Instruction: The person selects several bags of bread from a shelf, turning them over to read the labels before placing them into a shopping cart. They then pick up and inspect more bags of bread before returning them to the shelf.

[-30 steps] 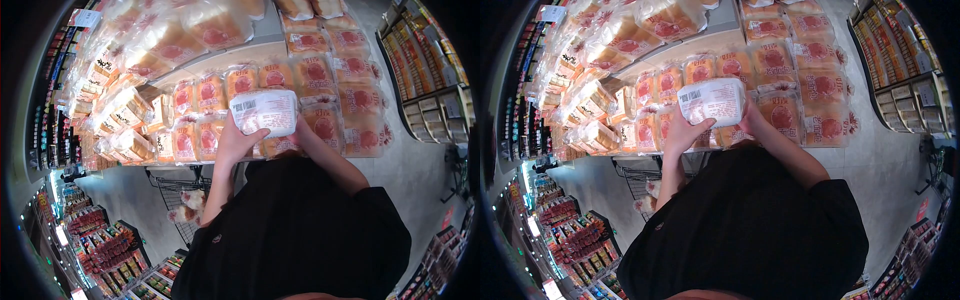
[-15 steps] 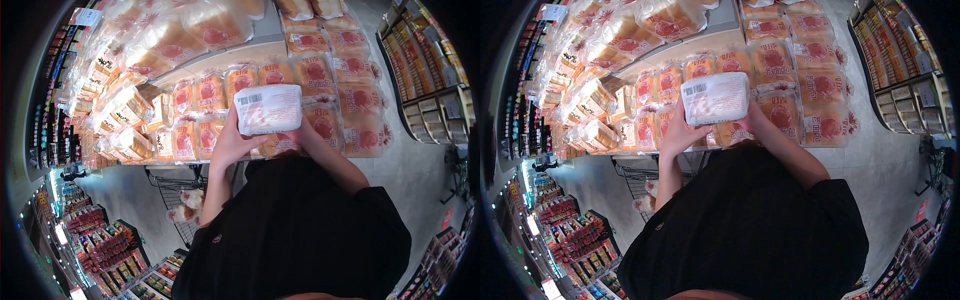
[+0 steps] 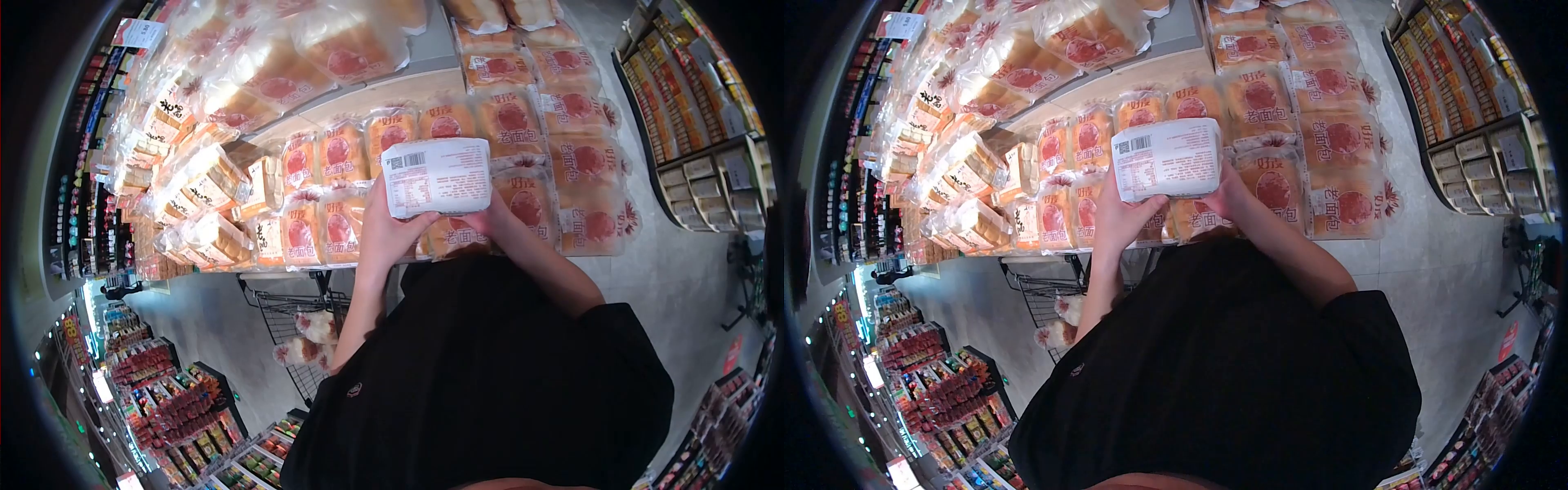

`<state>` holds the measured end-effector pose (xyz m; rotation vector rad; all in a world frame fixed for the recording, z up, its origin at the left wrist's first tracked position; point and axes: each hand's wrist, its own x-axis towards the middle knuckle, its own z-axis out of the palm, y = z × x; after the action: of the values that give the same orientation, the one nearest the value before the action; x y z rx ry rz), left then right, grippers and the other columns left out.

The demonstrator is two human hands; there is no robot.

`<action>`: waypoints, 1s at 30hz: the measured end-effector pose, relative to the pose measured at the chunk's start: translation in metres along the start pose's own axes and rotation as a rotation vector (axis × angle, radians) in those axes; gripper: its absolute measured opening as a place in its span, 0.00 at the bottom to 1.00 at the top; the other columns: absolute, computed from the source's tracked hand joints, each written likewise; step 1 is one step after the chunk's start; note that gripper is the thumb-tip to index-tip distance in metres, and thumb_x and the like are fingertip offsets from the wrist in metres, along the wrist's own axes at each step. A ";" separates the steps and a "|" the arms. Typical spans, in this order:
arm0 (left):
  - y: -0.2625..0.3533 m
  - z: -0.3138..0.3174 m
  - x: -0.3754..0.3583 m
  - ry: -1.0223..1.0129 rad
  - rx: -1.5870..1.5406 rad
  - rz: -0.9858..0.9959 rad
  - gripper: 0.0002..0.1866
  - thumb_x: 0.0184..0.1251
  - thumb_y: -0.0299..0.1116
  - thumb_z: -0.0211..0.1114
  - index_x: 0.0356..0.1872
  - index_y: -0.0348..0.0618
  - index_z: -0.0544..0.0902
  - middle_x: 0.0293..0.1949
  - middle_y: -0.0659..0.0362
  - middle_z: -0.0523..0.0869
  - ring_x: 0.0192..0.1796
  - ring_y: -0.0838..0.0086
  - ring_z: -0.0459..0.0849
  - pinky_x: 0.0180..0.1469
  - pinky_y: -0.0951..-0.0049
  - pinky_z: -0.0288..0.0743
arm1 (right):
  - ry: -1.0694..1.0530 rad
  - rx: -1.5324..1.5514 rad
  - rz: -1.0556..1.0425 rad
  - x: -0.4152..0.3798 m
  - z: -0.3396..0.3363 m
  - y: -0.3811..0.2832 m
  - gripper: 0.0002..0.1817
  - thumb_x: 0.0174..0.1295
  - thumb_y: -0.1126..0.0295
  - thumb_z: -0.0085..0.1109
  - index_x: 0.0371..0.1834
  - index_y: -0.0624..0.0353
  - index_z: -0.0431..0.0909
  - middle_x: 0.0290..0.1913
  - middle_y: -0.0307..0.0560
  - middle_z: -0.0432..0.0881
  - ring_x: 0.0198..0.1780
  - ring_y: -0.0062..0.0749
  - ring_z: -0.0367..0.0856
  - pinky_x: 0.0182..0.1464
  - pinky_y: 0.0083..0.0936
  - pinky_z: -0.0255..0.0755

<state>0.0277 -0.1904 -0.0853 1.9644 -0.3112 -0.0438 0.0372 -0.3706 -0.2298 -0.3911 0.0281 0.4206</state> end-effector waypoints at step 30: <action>0.014 -0.004 -0.002 -0.116 -0.028 0.001 0.41 0.52 0.30 0.78 0.66 0.35 0.64 0.55 0.53 0.81 0.59 0.71 0.78 0.60 0.68 0.72 | -0.005 -0.043 0.022 -0.007 0.025 -0.010 0.34 0.68 0.45 0.50 0.69 0.56 0.65 0.65 0.48 0.73 0.65 0.39 0.73 0.64 0.46 0.69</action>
<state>0.0242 -0.1913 -0.0711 1.9378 -0.3849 -0.1611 0.0334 -0.3727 -0.2019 -0.4321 0.0187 0.4440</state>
